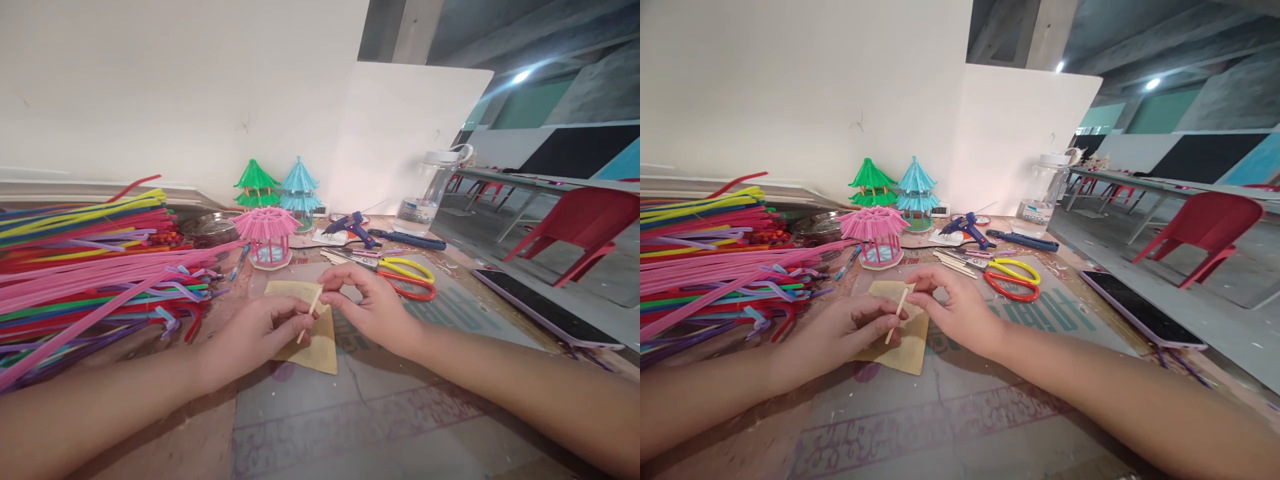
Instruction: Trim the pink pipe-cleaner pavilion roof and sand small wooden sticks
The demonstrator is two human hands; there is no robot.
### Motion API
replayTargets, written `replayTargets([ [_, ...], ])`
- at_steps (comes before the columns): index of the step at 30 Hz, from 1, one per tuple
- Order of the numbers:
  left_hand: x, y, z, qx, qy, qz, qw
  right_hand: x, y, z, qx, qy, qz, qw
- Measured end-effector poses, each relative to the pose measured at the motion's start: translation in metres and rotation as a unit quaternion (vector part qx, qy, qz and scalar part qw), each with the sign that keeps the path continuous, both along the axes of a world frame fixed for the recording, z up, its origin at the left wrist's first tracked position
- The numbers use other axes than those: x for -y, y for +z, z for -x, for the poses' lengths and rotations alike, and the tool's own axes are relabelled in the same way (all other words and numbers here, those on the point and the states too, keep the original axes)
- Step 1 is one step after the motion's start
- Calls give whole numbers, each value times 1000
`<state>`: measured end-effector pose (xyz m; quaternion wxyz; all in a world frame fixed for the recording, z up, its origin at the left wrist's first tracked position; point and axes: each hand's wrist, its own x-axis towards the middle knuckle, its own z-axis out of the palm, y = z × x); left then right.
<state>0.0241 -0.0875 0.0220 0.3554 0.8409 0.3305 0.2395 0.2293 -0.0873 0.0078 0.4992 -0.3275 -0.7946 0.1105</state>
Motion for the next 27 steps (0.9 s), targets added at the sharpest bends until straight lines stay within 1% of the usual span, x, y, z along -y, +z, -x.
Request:
replayTargets([
  [1,0,0,0,7,3,15,1000,-1,0,-1,10,-1,-24,1000],
  [3,0,-1,0,12,5,30,999,-2,0,-3,65,13,-102,993],
  [4,0,-1,0,9,5,29,1000,-2,0,-4,107,27,-152,982],
  [6,-2,-1,1,-8,4,19,1000,-3,0,-6,190,59,-239,950],
  [8,-4,-2,2,-24,0,5,1000,-3,0,-7,234,72,-283,927],
  [10,-7,-4,3,-34,-3,-12,999,-4,0,-7,237,67,-289,925],
  [13,-11,-5,3,-28,-1,-21,999,-6,-1,-6,247,54,-280,926],
  [16,-13,-4,2,-12,3,-11,1000,-8,-2,-6,293,42,-271,916],
  [18,-12,-4,1,-10,7,-12,1000,-9,-1,-7,305,38,-271,912],
  [20,-12,-4,2,-6,27,-32,999,-9,-2,-7,282,43,-263,921],
  [21,-12,-3,3,-5,45,-56,997,-9,-2,-8,256,41,-247,934],
  [22,-12,-3,5,-10,62,-93,994,-9,-2,-9,220,35,-217,950],
  [24,-15,-3,8,-46,73,-193,977,-10,-3,-10,140,21,-114,983],
  [26,-17,-4,11,-105,42,-272,956,-13,-4,-12,77,10,4,997],
  [27,-18,-4,11,-133,22,-285,949,-14,-4,-12,59,11,53,997],
])
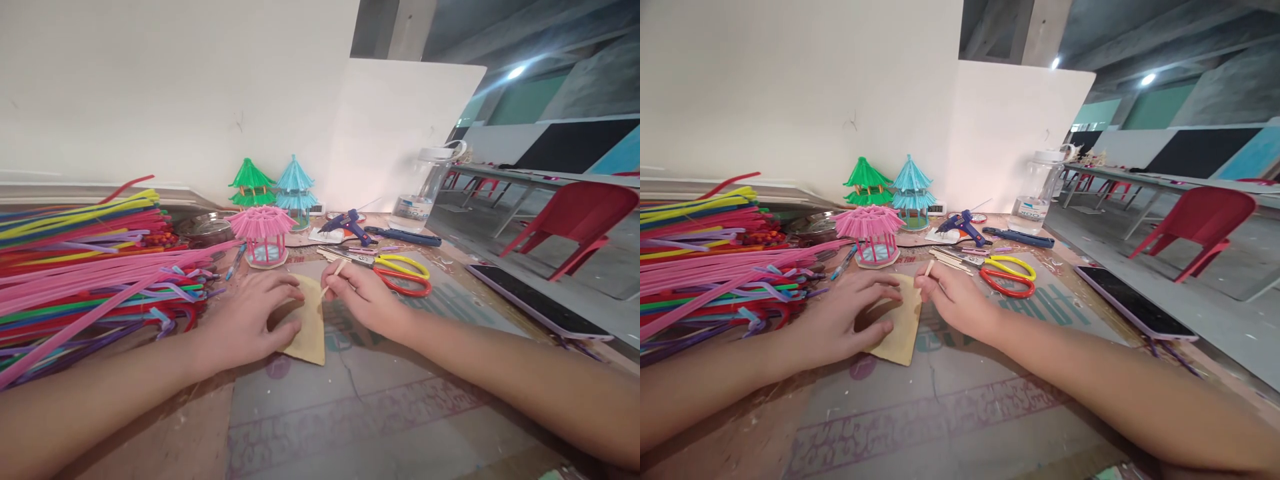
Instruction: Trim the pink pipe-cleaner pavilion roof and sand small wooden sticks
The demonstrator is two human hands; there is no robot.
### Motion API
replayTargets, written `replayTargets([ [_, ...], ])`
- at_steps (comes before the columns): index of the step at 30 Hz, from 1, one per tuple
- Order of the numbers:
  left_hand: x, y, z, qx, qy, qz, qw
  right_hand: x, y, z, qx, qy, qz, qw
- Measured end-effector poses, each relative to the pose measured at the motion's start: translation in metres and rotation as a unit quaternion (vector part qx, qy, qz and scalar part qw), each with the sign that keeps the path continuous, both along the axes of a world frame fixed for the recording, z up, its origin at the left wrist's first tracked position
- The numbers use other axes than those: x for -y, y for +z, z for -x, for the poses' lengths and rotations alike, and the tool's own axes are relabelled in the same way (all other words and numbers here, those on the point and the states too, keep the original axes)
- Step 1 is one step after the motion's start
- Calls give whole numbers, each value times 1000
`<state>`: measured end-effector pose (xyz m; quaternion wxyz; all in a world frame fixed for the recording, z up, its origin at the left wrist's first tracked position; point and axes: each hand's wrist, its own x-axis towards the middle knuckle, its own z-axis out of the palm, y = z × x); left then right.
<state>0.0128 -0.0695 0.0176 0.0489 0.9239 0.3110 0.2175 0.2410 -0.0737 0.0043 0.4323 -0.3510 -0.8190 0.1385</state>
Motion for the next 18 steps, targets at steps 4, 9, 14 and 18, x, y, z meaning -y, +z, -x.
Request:
replayTargets([
  [4,3,-1,-3,-59,-10,51,997,4,4,4,1,25,80,997],
  [9,9,1,-8,-52,-46,61,996,19,10,11,84,138,76,984],
  [14,8,0,-7,-62,-31,63,996,6,8,6,193,83,-35,977],
  [18,9,1,-8,-64,-22,62,996,4,6,4,175,69,-2,982],
])
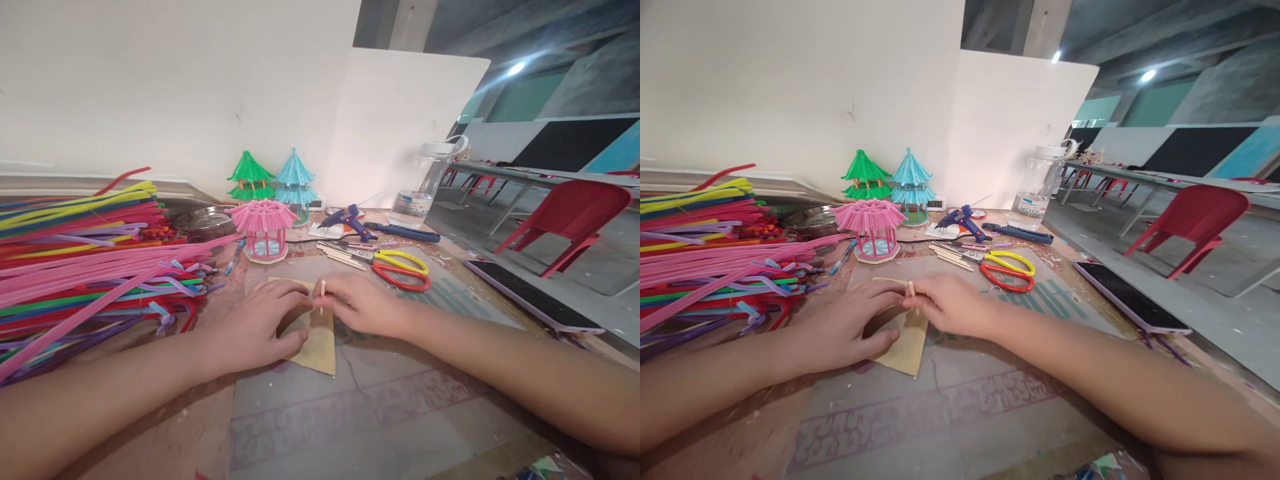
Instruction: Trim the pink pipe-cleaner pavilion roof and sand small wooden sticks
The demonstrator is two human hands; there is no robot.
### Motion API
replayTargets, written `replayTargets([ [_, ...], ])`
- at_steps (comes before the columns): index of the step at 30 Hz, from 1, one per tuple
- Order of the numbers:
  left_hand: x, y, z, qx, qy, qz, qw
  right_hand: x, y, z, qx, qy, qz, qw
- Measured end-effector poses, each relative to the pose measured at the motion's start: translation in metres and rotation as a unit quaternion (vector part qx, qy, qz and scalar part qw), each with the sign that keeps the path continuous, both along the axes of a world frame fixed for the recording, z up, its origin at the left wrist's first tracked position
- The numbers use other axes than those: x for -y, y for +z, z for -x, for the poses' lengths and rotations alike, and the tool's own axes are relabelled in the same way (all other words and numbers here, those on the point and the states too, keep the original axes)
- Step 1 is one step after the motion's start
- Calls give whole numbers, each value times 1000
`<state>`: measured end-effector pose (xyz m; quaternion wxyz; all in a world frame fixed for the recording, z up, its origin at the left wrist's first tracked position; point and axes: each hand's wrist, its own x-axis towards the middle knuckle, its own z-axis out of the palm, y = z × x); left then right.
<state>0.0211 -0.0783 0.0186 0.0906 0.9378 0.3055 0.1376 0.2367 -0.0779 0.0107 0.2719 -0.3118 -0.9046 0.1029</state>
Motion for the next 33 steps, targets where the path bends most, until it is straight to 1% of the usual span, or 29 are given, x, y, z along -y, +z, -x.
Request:
replayTargets([
  [2,0,0,0,-2,-10,1,1000,2,0,1,1,43,30,999],
  [3,0,0,0,-1,-12,3,1000,2,1,1,9,51,30,998],
  [5,-1,-1,0,4,-8,7,1000,-2,1,0,23,20,-5,1000],
  [7,-1,-1,0,5,0,11,1000,-6,0,-2,29,-48,-32,998],
  [8,-1,-1,0,4,4,14,1000,-7,0,-2,22,-66,-29,997],
  [9,-1,-1,0,2,4,15,1000,-7,0,-3,11,-68,-15,997],
  [11,-1,0,0,-2,-2,11,1000,-5,0,-2,-8,-12,31,999],
  [13,-1,1,0,-2,-12,5,1000,-4,0,-1,1,35,37,999],
  [14,-1,1,0,0,-14,4,1000,-5,0,-1,10,26,20,999],
  [16,-1,0,0,4,-7,10,1000,-8,0,-2,25,-29,-16,999],
  [17,-1,0,0,3,-3,13,1000,-9,0,-2,22,-58,-23,998],
  [18,-1,1,0,2,-1,15,1000,-9,0,-2,16,-70,-15,997],
  [19,0,1,-1,0,-2,15,1000,-8,0,-1,2,-65,-1,998],
  [21,0,2,-1,-8,-11,10,1000,-5,1,0,-17,7,64,998],
  [22,0,3,-1,-9,-15,7,1000,-4,1,1,-8,42,84,996],
  [23,0,3,-1,-10,-17,4,1000,-4,2,1,2,54,76,996],
  [24,0,3,-1,-9,-17,4,1000,-5,2,1,6,37,53,998],
  [26,0,2,-1,-6,-10,8,1000,-8,1,-1,21,-28,-2,999],
  [27,0,2,-1,-4,-6,12,1000,-9,1,-1,23,-57,-18,998],
  [28,0,2,-1,-4,-4,15,1000,-9,0,-1,21,-70,-19,997],
  [29,0,2,-1,-5,-4,17,1000,-7,0,-1,16,-67,-9,998],
  [31,1,3,-1,-4,-11,17,1000,-2,1,1,4,3,45,999],
  [32,1,3,-1,-5,-17,16,1000,0,2,2,12,36,54,998],
  [33,1,3,-2,-4,-21,14,1000,0,2,2,23,51,42,998],
])
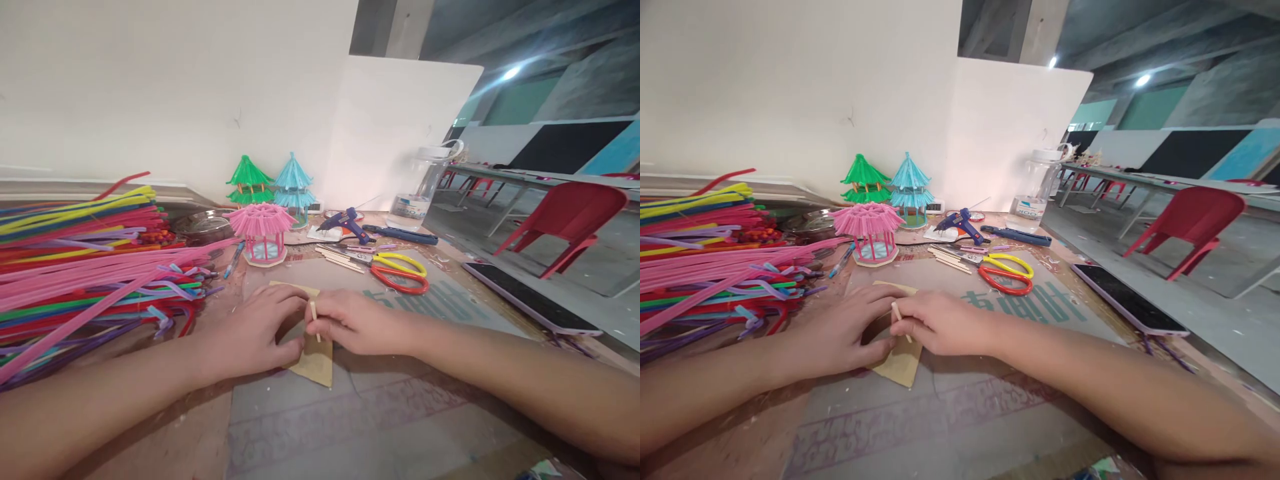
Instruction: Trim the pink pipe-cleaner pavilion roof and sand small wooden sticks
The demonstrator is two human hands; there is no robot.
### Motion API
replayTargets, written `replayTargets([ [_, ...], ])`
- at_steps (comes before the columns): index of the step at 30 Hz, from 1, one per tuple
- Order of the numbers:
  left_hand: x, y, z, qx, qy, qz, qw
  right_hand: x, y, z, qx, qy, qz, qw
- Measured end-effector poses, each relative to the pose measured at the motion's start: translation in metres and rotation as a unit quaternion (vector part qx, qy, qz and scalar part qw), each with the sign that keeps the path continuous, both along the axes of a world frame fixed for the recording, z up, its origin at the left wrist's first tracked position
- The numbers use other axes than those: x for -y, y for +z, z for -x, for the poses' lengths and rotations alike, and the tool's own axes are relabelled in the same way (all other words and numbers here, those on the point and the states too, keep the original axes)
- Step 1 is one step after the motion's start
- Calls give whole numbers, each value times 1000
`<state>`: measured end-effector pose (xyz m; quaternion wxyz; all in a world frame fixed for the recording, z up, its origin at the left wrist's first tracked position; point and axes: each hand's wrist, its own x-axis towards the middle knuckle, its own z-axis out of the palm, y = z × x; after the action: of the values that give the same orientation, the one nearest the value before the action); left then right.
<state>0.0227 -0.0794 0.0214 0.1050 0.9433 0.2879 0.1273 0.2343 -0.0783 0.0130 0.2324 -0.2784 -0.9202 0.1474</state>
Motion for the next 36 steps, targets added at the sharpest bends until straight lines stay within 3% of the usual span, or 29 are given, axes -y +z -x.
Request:
replayTargets([
  [5,0,-1,0,6,14,-1,1000,-5,1,-1,22,-128,-90,987],
  [6,0,-1,1,6,15,1,1000,-3,1,0,19,-127,-93,987],
  [9,0,-1,1,14,-1,1,1000,6,0,4,-12,-2,-49,999],
  [11,-1,-2,1,19,-1,-3,1000,6,0,5,-3,21,-48,999],
  [16,-3,-4,2,16,14,20,1000,-16,-4,-6,9,-152,-80,985],
  [18,-4,-6,2,27,7,29,999,-21,-6,-8,-52,-159,-21,986],
  [20,-6,-7,3,50,1,31,998,-21,-9,-8,-168,-125,99,973],
  [23,-10,-9,4,94,6,47,994,-16,-9,-5,-339,-50,300,890],
  [25,-12,-9,4,123,8,58,991,-12,-7,-3,-386,-12,376,842],
  [28,-12,-8,4,153,-5,26,988,-9,-4,-2,-390,17,412,823],
  [36,-7,-5,3,197,-32,-30,979,-11,-5,-3,-390,33,414,822],
])
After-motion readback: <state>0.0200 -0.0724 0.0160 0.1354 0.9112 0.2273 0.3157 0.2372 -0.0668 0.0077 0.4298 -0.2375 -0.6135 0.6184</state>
